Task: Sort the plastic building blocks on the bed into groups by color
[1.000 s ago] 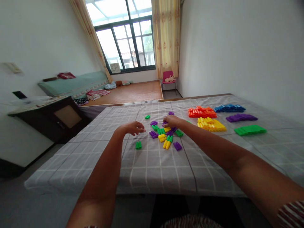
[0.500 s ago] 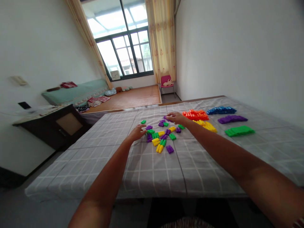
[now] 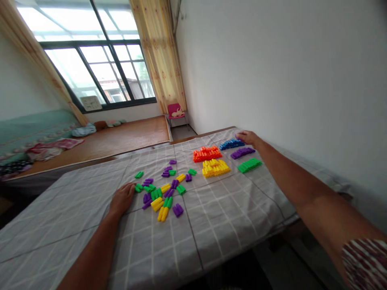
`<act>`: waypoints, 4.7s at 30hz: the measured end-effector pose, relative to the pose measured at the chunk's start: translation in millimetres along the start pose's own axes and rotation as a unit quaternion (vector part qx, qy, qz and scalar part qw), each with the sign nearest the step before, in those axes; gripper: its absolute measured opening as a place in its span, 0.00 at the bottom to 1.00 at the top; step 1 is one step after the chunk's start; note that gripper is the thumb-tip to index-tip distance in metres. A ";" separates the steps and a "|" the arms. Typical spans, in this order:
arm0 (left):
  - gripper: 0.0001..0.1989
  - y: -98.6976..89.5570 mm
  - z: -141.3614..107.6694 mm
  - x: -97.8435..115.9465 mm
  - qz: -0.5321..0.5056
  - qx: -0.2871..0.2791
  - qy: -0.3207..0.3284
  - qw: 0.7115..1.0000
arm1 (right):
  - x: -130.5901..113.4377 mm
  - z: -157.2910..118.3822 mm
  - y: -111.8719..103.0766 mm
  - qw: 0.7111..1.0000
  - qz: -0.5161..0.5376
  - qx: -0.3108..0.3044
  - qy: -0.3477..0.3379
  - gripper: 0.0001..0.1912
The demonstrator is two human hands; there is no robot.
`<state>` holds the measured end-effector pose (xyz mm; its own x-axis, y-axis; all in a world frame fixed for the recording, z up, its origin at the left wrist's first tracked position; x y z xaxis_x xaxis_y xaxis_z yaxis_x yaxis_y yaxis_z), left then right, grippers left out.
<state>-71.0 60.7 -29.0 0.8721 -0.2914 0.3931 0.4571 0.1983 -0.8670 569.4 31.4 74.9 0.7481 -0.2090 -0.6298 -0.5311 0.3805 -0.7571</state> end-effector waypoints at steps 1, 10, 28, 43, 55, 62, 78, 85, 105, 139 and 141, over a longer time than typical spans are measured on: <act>0.27 -0.5 1.1 0.7 0.001 0.003 0.002 1.000 | 16.0 3.0 -10.5 0.999 -0.034 0.020 0.020 0.16; 0.25 2.0 9.7 -7.3 0.006 0.013 0.018 1.000 | 93.2 28.0 -4.3 0.980 -0.195 -0.017 0.023 0.11; 0.27 7.2 4.3 -5.2 -0.016 0.032 0.013 0.999 | 24.4 29.8 26.3 0.944 -0.278 0.056 -0.170 0.20; 0.22 10.6 -4.9 9.3 -0.029 0.033 -0.004 0.999 | -183.1 -94.0 193.5 0.864 -0.164 -0.198 -0.434 0.14; 0.17 15.6 -10.2 12.3 -0.081 0.053 -0.032 0.995 | -238.7 -56.3 270.2 0.833 -0.311 -0.226 -0.398 0.17; 0.17 13.9 -12.6 14.0 -0.084 0.051 -0.042 0.994 | -239.5 -49.9 281.1 0.831 -0.276 -0.296 -0.381 0.14; 0.23 2.2 0.7 -4.4 -0.091 0.024 0.011 0.996 | -129.5 -38.1 122.2 0.938 -0.127 -0.121 -0.299 0.11; 0.24 -3.0 3.8 -4.5 -0.080 0.018 0.002 0.997 | 13.2 8.4 1.2 0.970 -0.228 0.047 -0.063 0.15; 0.21 0.6 -3.5 6.6 -0.072 0.028 0.004 0.997 | 8.2 17.3 35.6 0.912 -0.376 0.081 -0.145 0.17; 0.17 7.0 -12.9 5.0 -0.055 0.047 -0.034 0.997 | -279.8 -118.9 276.7 0.777 -0.195 -0.221 -0.556 0.19; 0.17 7.8 -10.9 -0.4 -0.050 0.045 -0.025 0.997 | -267.1 -114.3 251.7 0.802 -0.176 -0.187 -0.539 0.18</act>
<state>-69.7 52.1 -39.2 0.8283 -0.2664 0.4929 0.5537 0.2545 -0.7929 190.4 80.0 32.7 0.6801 0.7331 -0.0014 -0.1421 0.1299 -0.9813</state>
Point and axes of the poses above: each hand's wrist, its own z-axis towards the middle knuckle, its own y-axis out of the palm, x = y × z, the point moved 1 cm from there along z, towards the middle knuckle, and after that the axes turned 11 degrees about -z, right-handed, at the moved point
